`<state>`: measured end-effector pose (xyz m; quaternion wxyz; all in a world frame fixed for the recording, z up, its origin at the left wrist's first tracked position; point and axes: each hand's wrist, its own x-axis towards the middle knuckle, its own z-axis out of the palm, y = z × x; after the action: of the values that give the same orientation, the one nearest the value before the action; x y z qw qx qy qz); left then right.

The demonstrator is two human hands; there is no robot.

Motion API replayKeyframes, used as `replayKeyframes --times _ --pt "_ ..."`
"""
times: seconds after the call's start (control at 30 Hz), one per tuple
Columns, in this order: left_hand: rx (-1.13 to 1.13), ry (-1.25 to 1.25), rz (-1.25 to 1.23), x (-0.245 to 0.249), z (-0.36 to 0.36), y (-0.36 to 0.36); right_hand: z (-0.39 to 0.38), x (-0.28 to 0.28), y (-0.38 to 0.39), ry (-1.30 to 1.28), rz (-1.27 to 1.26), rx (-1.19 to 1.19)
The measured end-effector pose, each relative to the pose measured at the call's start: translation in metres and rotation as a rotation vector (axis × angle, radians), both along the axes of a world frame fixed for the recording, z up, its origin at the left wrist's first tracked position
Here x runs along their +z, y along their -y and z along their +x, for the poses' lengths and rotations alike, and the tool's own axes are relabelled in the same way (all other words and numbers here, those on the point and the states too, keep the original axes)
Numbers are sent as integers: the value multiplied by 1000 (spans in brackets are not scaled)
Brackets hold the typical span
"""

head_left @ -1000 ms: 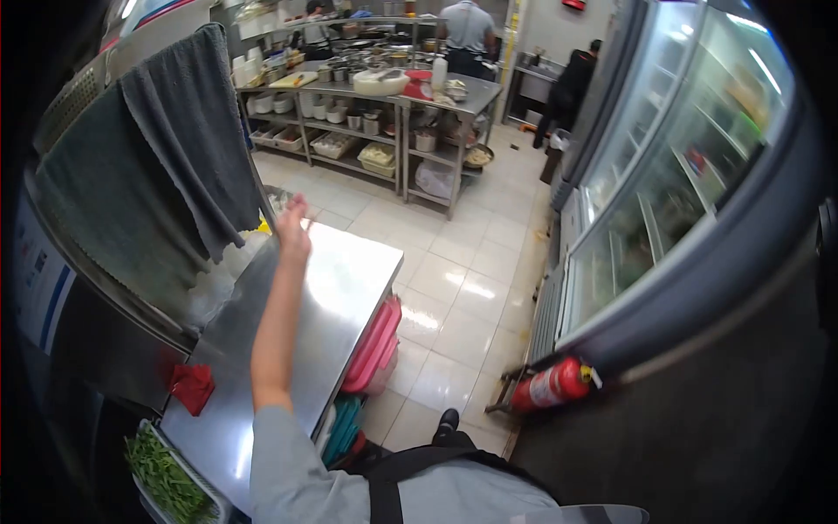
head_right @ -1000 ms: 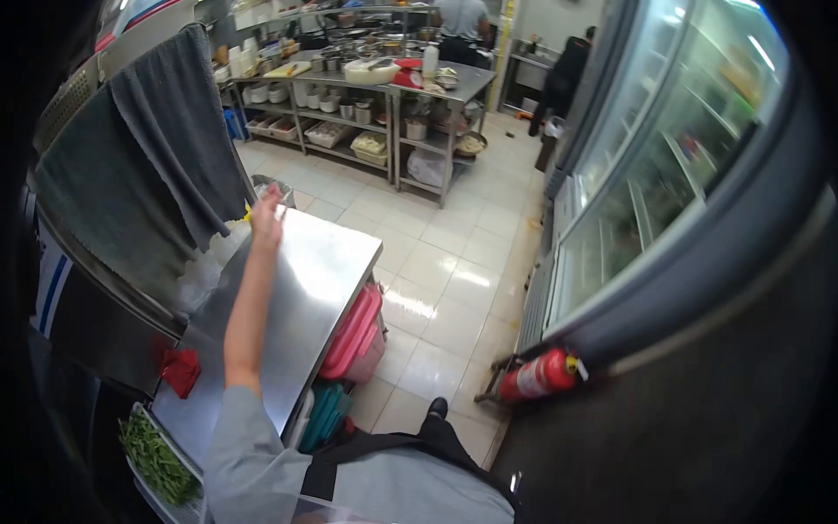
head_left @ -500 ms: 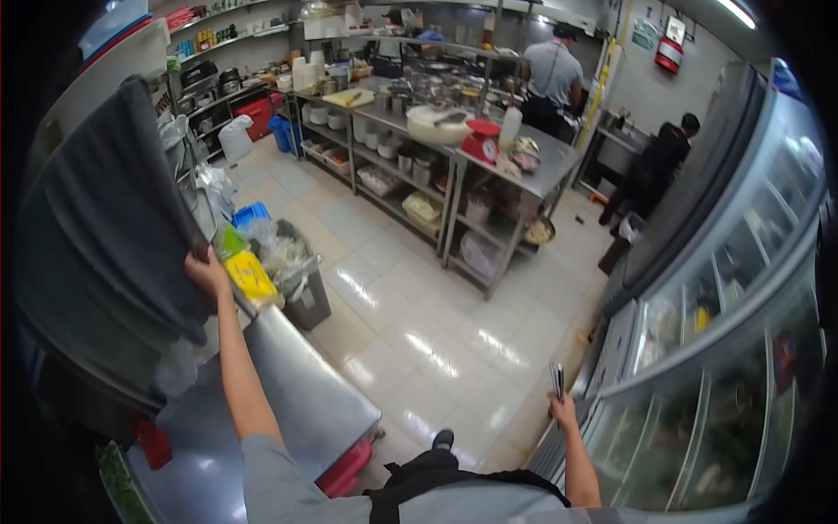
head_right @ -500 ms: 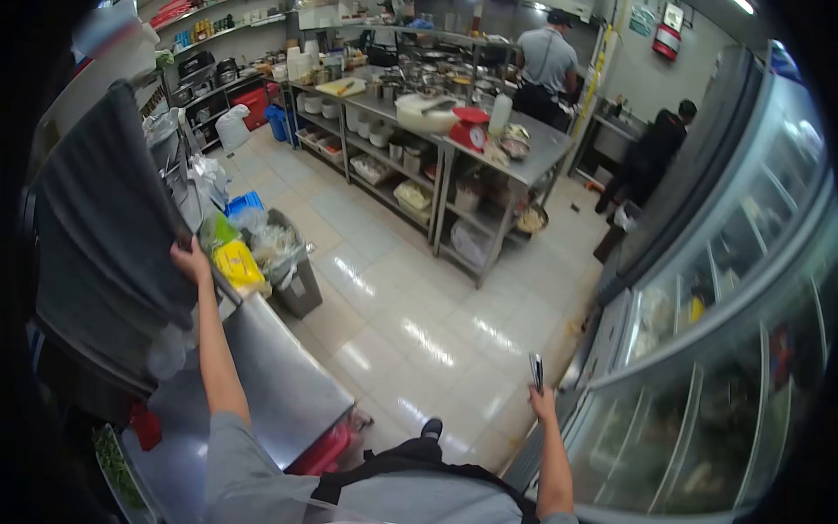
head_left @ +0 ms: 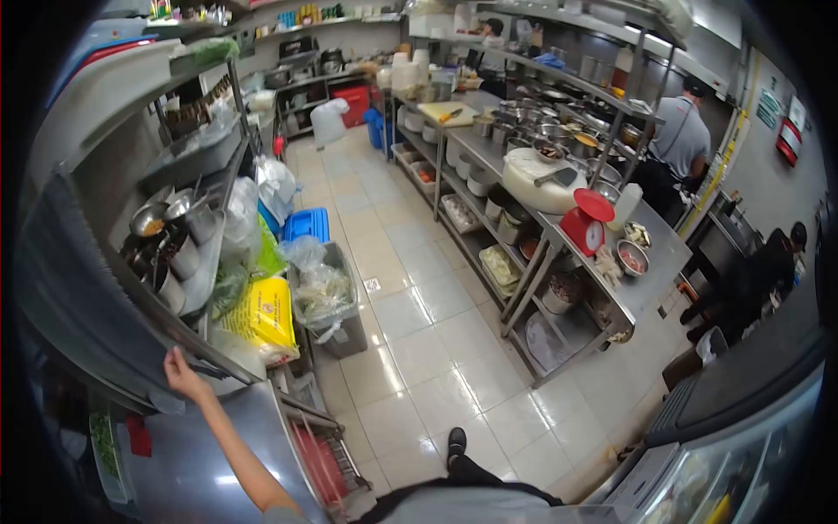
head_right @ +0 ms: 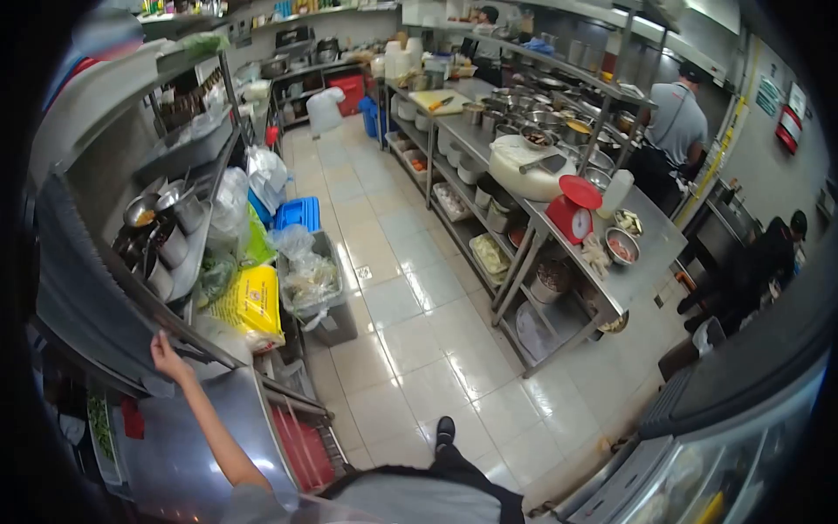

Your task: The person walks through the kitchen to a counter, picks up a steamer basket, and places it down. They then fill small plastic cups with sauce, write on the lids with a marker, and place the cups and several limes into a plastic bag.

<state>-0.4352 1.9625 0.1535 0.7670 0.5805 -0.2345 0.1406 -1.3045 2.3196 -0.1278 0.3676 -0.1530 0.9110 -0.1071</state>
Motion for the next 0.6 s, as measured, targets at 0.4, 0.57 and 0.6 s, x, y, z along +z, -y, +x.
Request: replayKeyframes --times 0.4,0.57,0.6 --pt "730 -205 -111 33 -91 33 109 9 844 -127 -861 945" --pt "1167 38 -27 20 -117 139 282 47 1012 328 -799 1093" --pt "1341 104 141 12 -120 173 294 39 1021 348 -783 1159"
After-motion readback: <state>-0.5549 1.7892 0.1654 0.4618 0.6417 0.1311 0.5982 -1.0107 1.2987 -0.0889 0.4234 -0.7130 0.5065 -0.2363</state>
